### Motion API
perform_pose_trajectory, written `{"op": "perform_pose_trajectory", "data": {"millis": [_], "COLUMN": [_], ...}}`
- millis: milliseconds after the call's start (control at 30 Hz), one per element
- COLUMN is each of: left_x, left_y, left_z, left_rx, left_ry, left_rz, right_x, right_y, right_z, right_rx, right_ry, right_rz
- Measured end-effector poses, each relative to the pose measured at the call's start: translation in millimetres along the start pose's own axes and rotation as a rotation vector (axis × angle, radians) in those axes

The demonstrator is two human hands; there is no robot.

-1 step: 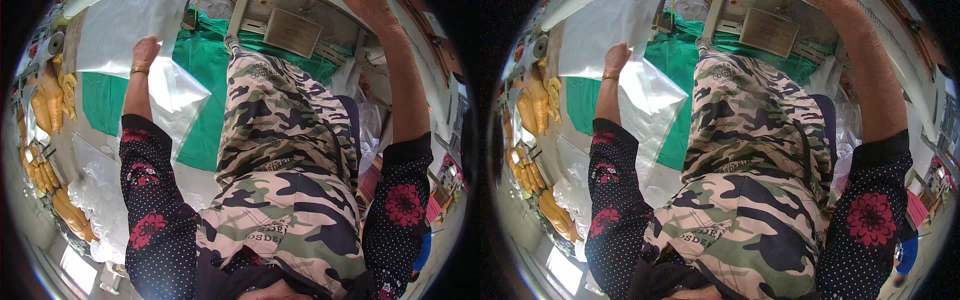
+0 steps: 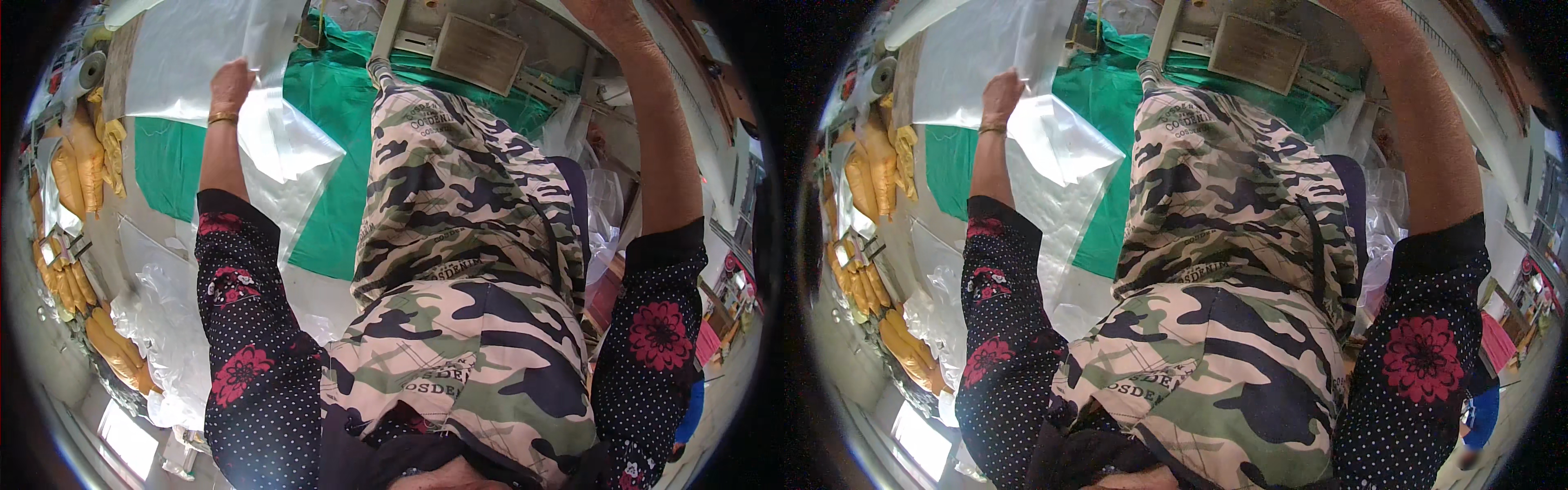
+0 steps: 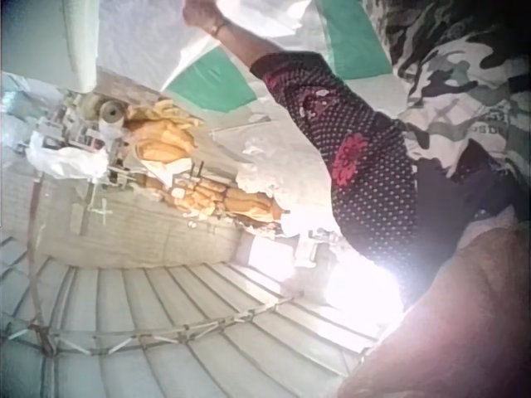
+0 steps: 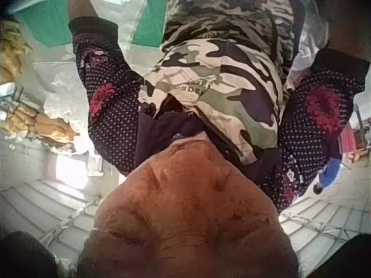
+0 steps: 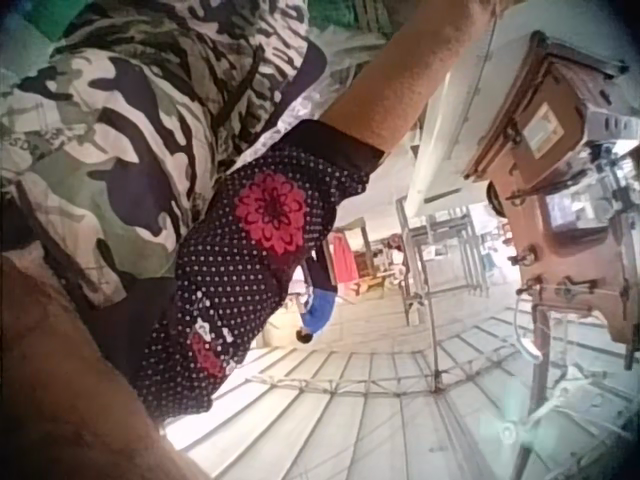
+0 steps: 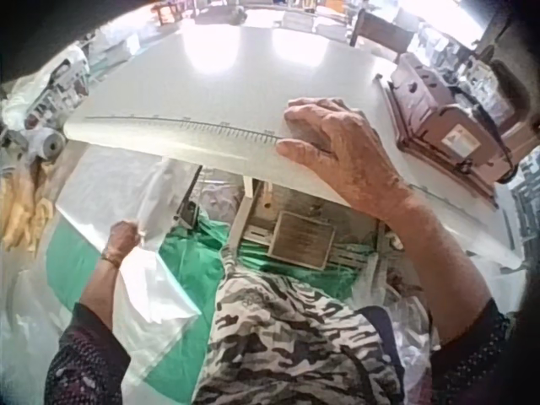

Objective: Sewing a large clear plastic sheet using an industrial sewing machine.

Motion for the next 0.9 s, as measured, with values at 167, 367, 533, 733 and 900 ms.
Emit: {"op": "perform_pose_trajectory", "data": {"millis": [167,367,533,733,900], "left_x": [-13.5,-34.7,-30.2,-19.5,-20.1], "left_y": [48.0,48.6,26.7,17.4,14.8], "left_z": [-9.7,-30.5,-20.9,-5.9,-6.9], "left_rx": [0.006,-0.097,-0.102,-0.133,-0.127], "left_ry": [-0.018,-0.101,-0.331,-0.139,-0.364], "left_rz": [0.287,0.504,0.311,0.313,0.467], "right_x": [0.1,0.5,1.5,1.5,0.8], "right_y": [0.4,3.7,2.6,2.3,2.0], "right_z": [4.1,-4.0,1.6,1.6,4.1], "right_rx": [0.051,0.088,0.017,0.026,-0.023], "right_ry": [0.051,0.057,0.082,0.083,0.069], "right_rz": [-0.109,-0.102,-0.111,-0.141,-0.143]}}
Point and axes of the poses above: each hand's wrist, its own x-axis towards the middle knuckle, its own z-axis out of the back of the hand, y = z × x, the point moved 4 cm from there along x, towards the middle knuckle, and after that the axes turned 1 degree about y, right-handed, at the moved point
